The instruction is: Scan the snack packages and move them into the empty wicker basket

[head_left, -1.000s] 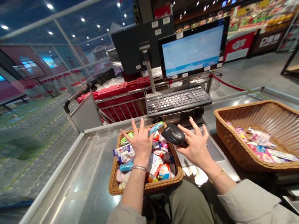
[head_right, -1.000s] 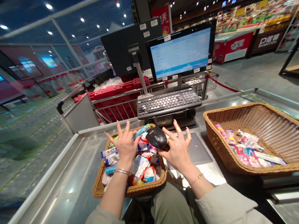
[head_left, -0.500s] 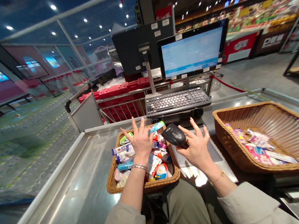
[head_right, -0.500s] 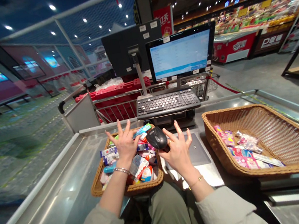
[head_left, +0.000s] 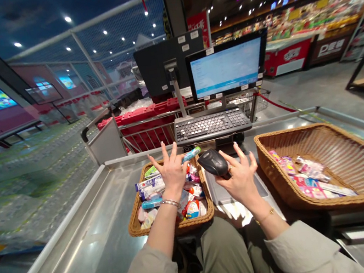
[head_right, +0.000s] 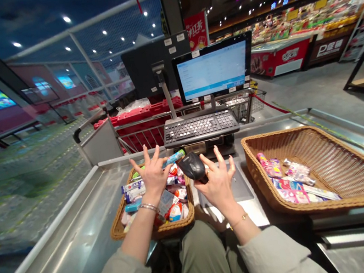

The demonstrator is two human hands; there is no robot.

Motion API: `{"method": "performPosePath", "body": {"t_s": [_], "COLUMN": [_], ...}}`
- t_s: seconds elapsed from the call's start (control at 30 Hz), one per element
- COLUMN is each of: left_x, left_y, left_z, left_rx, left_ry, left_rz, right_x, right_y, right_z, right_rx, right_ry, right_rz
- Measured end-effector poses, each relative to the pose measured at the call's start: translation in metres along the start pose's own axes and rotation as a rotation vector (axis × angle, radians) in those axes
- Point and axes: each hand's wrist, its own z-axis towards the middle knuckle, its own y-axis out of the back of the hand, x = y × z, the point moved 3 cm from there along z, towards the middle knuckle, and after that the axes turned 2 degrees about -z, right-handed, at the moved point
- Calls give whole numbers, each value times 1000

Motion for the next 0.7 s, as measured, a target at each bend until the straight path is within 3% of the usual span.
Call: {"method": "performPosePath", "body": {"t_s": [0.27,0.7], "left_x": [-32,-115], "left_y": [-3,-29], "left_z": [15,33], "left_rx": [-2,36], "left_ry": [-60,-213], "left_rz": [-46,-133], "right_x": [-26,-89], "right_y": [21,77], "right_z": [5,9], "right_rx": [-79,-194], "right_ry": [-84,-335], "right_rz": [-44,-120]}}
